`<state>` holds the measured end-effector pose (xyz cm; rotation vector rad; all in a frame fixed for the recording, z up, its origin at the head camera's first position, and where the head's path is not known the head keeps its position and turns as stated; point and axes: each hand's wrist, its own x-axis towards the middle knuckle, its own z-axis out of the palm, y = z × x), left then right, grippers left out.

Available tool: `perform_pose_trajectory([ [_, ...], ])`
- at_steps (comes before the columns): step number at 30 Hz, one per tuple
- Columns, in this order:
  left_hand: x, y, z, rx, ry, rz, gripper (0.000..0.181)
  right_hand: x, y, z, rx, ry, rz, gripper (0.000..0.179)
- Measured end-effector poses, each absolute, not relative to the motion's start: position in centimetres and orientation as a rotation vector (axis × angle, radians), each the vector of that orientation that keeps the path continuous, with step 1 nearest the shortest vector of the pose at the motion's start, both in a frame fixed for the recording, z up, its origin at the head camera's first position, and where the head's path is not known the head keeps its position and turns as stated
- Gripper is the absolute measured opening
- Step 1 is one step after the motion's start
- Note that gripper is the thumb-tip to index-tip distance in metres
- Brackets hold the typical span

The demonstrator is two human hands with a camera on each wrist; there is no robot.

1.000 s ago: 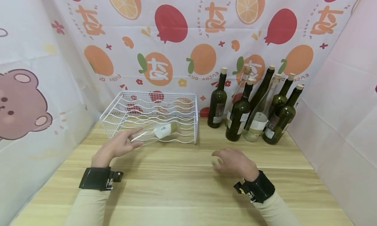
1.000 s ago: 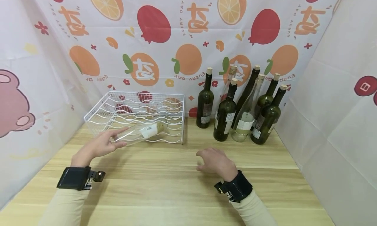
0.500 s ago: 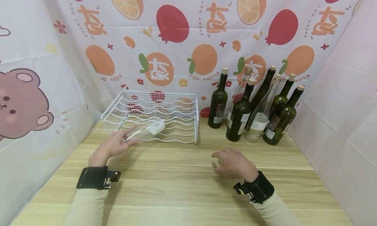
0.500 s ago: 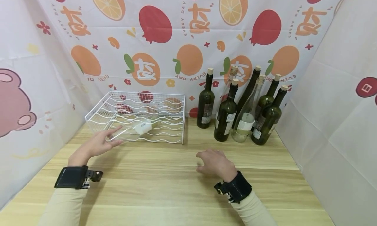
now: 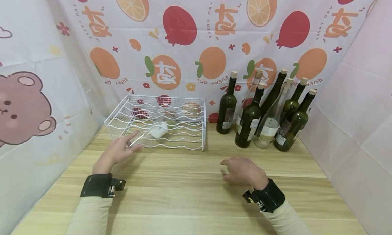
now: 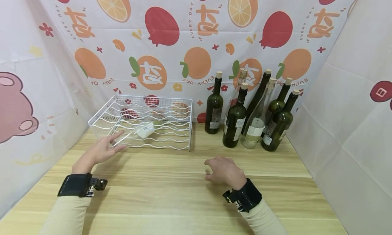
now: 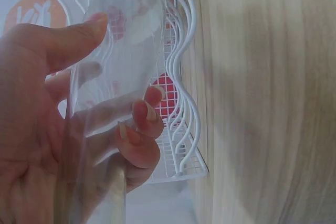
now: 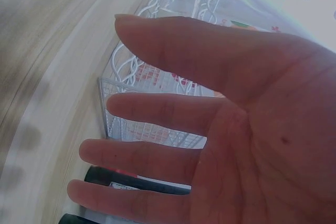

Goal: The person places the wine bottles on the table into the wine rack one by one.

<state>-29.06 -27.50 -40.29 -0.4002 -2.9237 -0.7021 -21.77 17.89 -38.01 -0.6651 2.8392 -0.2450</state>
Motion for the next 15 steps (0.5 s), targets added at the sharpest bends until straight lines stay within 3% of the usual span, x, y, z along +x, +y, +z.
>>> perform_pose_trajectory([
  [15, -29.2, -28.9, -40.7, -0.284, -2.934, -0.747, 0.08, -22.0, 17.8, -38.3, -0.647, 2.825, -0.205, 0.051],
])
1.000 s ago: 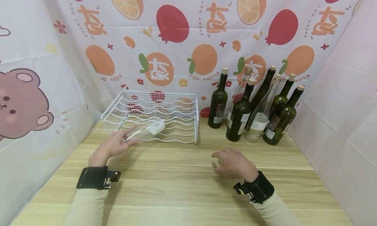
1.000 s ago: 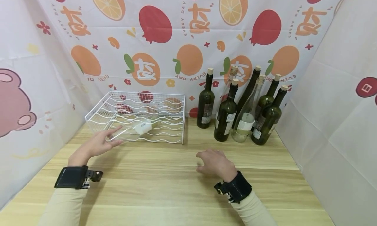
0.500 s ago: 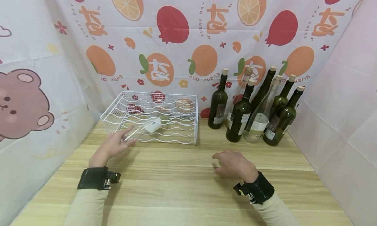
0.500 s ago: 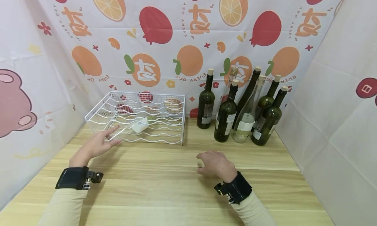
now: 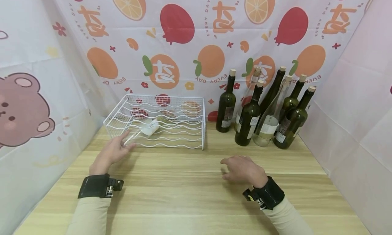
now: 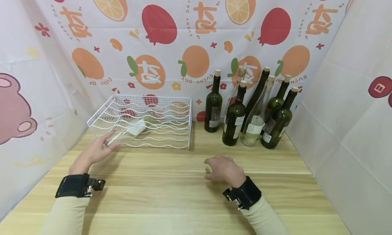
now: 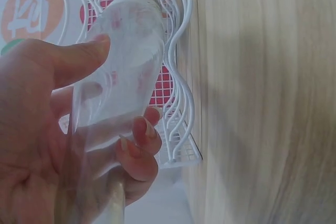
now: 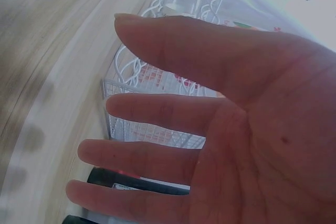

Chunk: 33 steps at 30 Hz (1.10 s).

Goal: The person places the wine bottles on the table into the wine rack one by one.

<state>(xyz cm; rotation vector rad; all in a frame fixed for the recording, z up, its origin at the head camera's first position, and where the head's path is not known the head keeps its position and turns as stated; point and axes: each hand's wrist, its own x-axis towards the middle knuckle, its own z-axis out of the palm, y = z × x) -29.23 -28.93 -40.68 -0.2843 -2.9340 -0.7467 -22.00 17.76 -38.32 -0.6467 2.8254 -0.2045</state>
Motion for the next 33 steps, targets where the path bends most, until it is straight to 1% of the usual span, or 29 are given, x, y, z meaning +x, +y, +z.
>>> perform_pose_trajectory([
  [12, -29.1, -29.1, -41.1, -0.107, -2.901, -0.746, 0.081, -22.3, 17.8, -38.2, -0.641, 2.823, -0.189, 0.051],
  [33, -29.9, -28.2, -42.1, -0.001, -2.795, -0.809, 0.073, -22.3, 17.8, -38.3, -0.644, 2.818, -0.182, 0.051],
])
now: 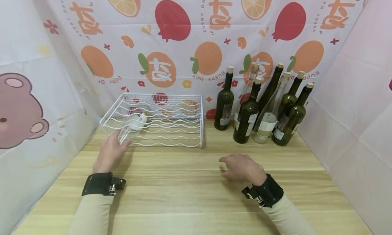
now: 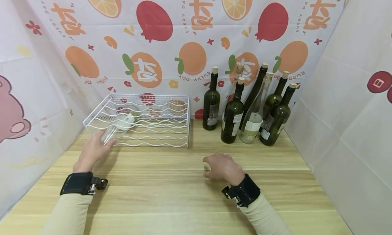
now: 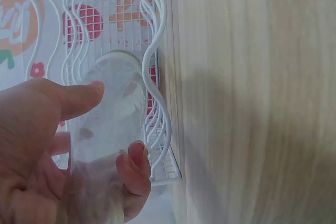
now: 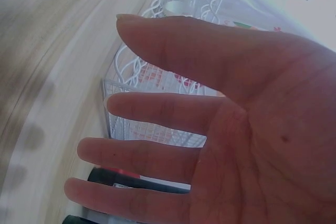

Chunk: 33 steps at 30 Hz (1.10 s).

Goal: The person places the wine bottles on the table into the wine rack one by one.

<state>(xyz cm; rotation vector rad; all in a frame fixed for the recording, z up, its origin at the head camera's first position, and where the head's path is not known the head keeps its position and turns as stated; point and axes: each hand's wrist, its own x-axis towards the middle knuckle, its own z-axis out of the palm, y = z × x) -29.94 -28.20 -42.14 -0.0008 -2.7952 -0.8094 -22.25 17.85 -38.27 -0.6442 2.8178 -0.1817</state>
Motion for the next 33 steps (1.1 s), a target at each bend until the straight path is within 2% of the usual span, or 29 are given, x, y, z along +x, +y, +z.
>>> perform_pose_trajectory([
  [8, -29.8, -28.4, -42.2, 0.03, -2.767, -0.824, 0.07, -22.1, 17.7, -38.0, -0.639, 2.815, -0.183, 0.052],
  [21, -29.8, -29.1, -42.5, 0.044, -2.8, -0.788, 0.076, -22.2, 17.8, -37.9, -0.626, 2.811, -0.192, 0.053],
  [28, -29.6, -29.2, -42.5, 0.074, -2.857, -0.746, 0.088, -22.2, 17.9, -37.9, -0.642, 2.822, -0.177, 0.053],
  [33, -29.1, -29.2, -42.5, 0.121, -2.911, -0.692, 0.088, -22.0, 18.0, -37.8, -0.633, 2.814, -0.195, 0.052],
])
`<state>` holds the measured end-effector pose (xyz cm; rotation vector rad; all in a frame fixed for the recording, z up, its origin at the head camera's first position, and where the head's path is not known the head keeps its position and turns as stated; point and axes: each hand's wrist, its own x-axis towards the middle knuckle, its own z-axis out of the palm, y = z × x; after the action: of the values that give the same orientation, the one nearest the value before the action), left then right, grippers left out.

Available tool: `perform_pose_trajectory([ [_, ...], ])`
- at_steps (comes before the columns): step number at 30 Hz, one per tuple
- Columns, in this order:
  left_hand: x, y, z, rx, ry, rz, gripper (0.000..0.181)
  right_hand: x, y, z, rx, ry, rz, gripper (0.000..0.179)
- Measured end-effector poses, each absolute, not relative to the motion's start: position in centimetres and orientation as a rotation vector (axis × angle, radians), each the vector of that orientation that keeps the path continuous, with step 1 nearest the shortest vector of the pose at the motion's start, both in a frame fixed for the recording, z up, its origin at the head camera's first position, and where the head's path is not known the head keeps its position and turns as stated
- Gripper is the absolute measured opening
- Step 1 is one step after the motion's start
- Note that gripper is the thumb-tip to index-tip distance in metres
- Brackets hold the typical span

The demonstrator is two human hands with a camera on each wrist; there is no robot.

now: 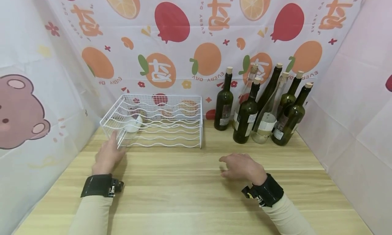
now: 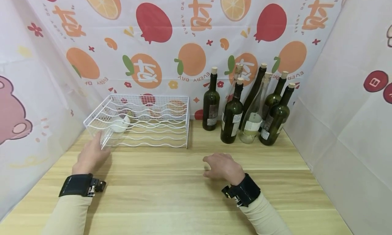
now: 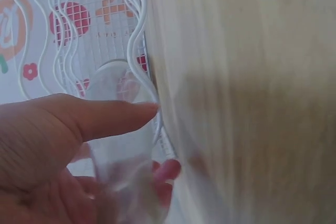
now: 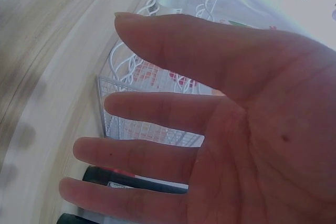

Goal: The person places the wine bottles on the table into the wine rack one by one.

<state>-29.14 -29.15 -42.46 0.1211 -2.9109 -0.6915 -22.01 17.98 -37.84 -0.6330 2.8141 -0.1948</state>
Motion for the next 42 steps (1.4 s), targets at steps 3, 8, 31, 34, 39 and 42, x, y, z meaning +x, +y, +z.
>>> perform_pose_trajectory([
  [3, -28.83, -29.22, -42.44, 0.167, -2.893, -0.686, 0.082, -21.83, 18.0, -37.67, -0.627, 2.811, -0.211, 0.051],
  [8, -28.5, -29.18, -42.48, 0.199, -2.76, -0.687, 0.066, -21.61, 18.06, -37.49, -0.63, 2.811, -0.219, 0.051],
  [31, -28.26, -29.21, -41.92, 0.142, -2.695, -0.627, 0.029, -21.63, 17.93, -37.65, -0.618, 2.811, -0.193, 0.051],
  [34, -28.22, -29.2, -41.88, 0.152, -2.72, -0.64, 0.029, -21.59, 17.9, -37.69, -0.619, 2.805, -0.191, 0.05],
  [39, -28.24, -29.22, -41.91, 0.161, -2.739, -0.644, 0.027, -21.61, 17.85, -37.7, -0.618, 2.802, -0.184, 0.051],
  [42, -28.25, -29.22, -41.89, 0.167, -2.747, -0.64, 0.026, -21.69, 17.82, -37.68, -0.618, 2.801, -0.181, 0.051],
])
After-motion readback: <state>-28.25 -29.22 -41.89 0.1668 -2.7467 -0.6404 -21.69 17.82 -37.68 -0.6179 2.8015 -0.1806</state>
